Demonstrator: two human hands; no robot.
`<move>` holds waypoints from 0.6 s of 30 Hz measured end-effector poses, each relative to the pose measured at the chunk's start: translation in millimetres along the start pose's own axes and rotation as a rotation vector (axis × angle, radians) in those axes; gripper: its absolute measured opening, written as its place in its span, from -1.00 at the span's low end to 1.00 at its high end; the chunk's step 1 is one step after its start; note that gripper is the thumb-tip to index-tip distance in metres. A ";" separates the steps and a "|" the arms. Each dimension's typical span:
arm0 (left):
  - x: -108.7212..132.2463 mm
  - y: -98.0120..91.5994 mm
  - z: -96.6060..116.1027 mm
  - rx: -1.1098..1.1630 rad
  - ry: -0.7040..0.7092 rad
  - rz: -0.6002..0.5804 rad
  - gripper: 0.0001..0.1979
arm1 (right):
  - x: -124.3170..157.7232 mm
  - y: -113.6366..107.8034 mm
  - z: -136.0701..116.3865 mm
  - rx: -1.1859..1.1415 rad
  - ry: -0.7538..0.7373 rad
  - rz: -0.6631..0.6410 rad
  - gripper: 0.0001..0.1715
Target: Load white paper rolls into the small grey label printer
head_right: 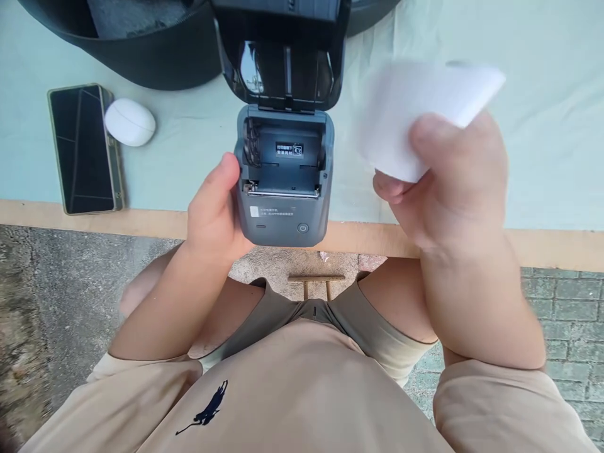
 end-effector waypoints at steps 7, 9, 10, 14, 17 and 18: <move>-0.1 -0.2 2.8 -0.013 0.033 0.027 -0.69 | 7.0 5.6 -0.1 -0.241 -0.016 0.067 -0.68; -0.7 -0.6 2.3 -0.023 0.040 0.050 -0.69 | 9.1 6.1 -4.3 -0.029 -0.078 0.046 -0.60; -1.0 -0.7 2.1 -0.030 0.044 0.058 -0.69 | 10.2 7.6 -5.2 0.056 -0.095 0.019 -0.57; -1.1 -0.9 1.1 -0.032 0.036 0.075 -0.69 | 11.7 13.6 0.4 0.294 -0.026 -0.046 -0.59; -0.7 -1.1 1.8 -0.018 0.038 0.076 -0.69 | 9.4 18.0 4.2 0.380 0.040 -0.064 -0.55; -0.7 -1.0 2.1 -0.022 0.039 0.072 -0.69 | 8.8 20.1 5.6 0.394 0.064 -0.090 -0.52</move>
Point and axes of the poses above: each hand's wrist, its own x-axis away from the middle knuckle, its own y-axis out of the palm, z = x × y, the point moved 6 cm from there along -x, towards the middle knuckle, and after that the axes turned 2 degrees about -z, right-handed, at the moved point
